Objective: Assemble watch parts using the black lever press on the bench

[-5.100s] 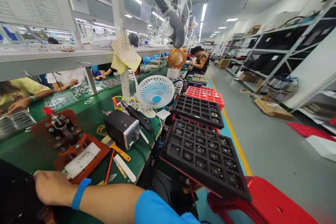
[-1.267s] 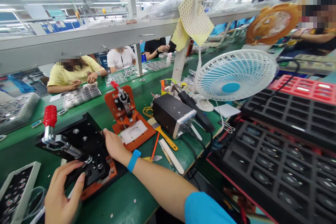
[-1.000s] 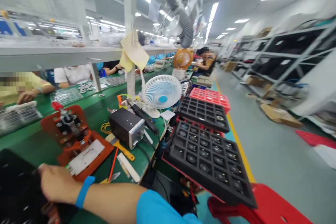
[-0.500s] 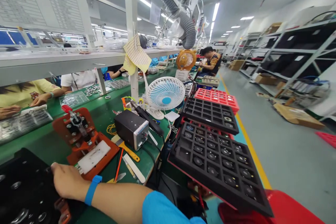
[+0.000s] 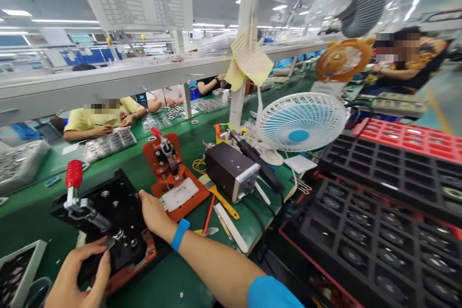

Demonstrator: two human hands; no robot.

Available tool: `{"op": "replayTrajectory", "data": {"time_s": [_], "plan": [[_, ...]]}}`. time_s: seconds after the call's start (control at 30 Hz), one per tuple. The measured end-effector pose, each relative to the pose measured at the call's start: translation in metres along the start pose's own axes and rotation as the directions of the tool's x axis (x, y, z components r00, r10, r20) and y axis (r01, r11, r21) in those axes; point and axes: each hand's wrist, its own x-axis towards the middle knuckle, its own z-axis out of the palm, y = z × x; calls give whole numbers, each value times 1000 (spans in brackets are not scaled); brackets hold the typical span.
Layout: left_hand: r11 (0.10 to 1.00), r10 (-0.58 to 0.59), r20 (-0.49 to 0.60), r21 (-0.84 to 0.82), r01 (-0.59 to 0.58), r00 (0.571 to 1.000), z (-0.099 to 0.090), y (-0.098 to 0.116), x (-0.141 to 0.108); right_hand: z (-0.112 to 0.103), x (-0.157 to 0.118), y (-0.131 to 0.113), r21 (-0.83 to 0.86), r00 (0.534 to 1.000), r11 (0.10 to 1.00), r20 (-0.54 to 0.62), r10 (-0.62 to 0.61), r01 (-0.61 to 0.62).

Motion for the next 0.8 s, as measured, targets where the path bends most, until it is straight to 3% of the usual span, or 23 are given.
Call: {"op": "replayTrajectory", "data": {"time_s": [0.2,0.6,0.8], "plan": [[998,-55,-38,-34,54,998,-6,16,3,2,2,8,118,999,993,-30,11,-7],[990,8,-70,-138,-17,998,-4,15,-2,1,3,8,116,998,993,-35,43,-39],[991,-62,-52,-125,55,997,-1,14,-1,2,6,5,130,998,992,-54,12,-5]]}}
